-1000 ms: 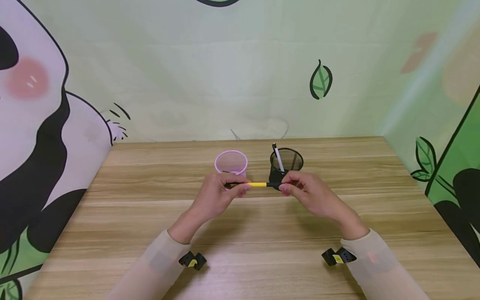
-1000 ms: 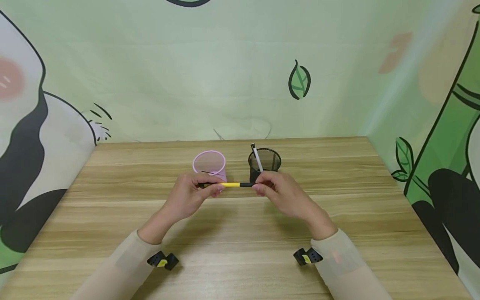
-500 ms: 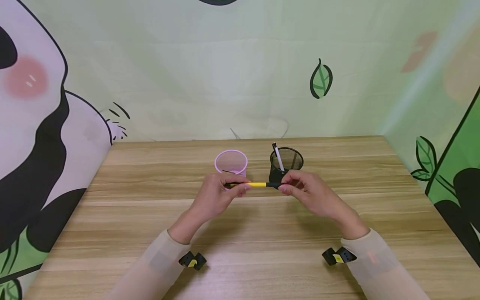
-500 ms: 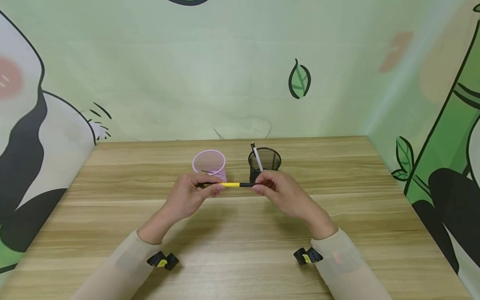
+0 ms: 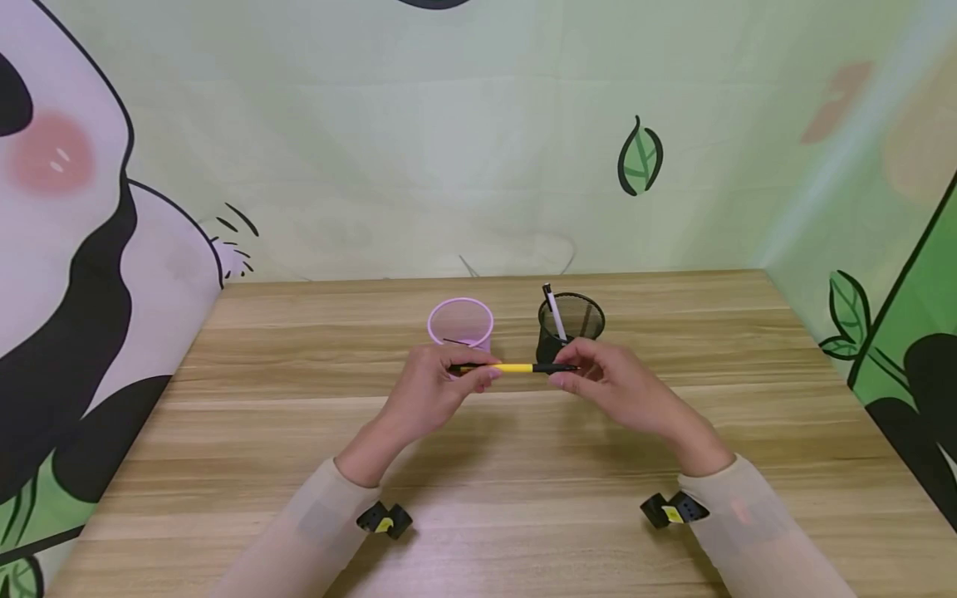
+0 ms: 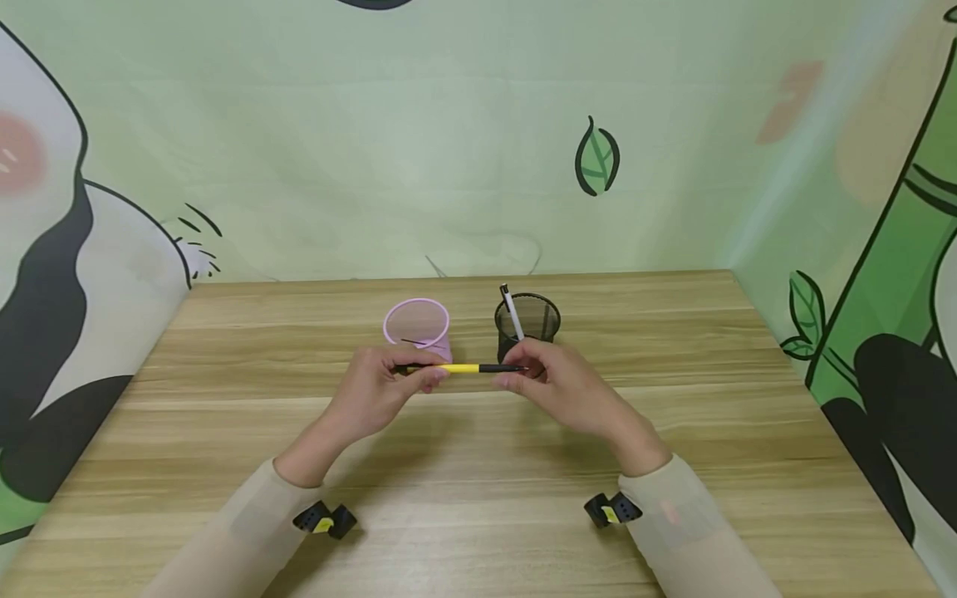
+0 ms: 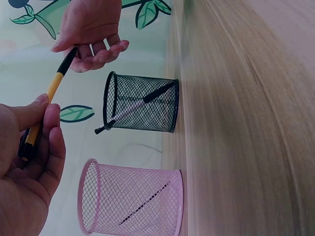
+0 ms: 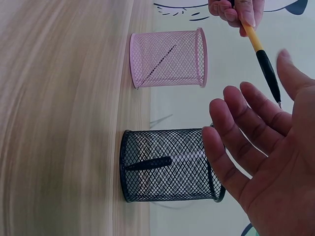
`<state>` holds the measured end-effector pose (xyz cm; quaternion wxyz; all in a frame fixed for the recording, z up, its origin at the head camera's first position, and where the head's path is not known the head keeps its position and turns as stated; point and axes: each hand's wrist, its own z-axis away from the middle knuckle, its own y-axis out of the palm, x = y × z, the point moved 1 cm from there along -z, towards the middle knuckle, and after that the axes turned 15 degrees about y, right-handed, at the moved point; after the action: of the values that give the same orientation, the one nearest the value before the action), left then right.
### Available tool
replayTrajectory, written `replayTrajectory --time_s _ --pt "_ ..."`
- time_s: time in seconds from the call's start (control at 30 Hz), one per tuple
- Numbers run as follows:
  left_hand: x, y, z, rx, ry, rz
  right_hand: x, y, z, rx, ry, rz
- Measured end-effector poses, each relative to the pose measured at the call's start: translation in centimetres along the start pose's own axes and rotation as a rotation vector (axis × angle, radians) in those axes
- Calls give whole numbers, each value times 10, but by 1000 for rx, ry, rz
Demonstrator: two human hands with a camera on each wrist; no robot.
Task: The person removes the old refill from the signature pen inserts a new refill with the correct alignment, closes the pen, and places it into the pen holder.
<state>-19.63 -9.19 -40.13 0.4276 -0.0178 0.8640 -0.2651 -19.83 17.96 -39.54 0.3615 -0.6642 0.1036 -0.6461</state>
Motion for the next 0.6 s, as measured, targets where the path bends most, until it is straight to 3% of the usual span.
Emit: replayTrajectory --time_s 0.6 --pt "-3 1 -1 2 32 -32 1 0 0 -22 -40 10"
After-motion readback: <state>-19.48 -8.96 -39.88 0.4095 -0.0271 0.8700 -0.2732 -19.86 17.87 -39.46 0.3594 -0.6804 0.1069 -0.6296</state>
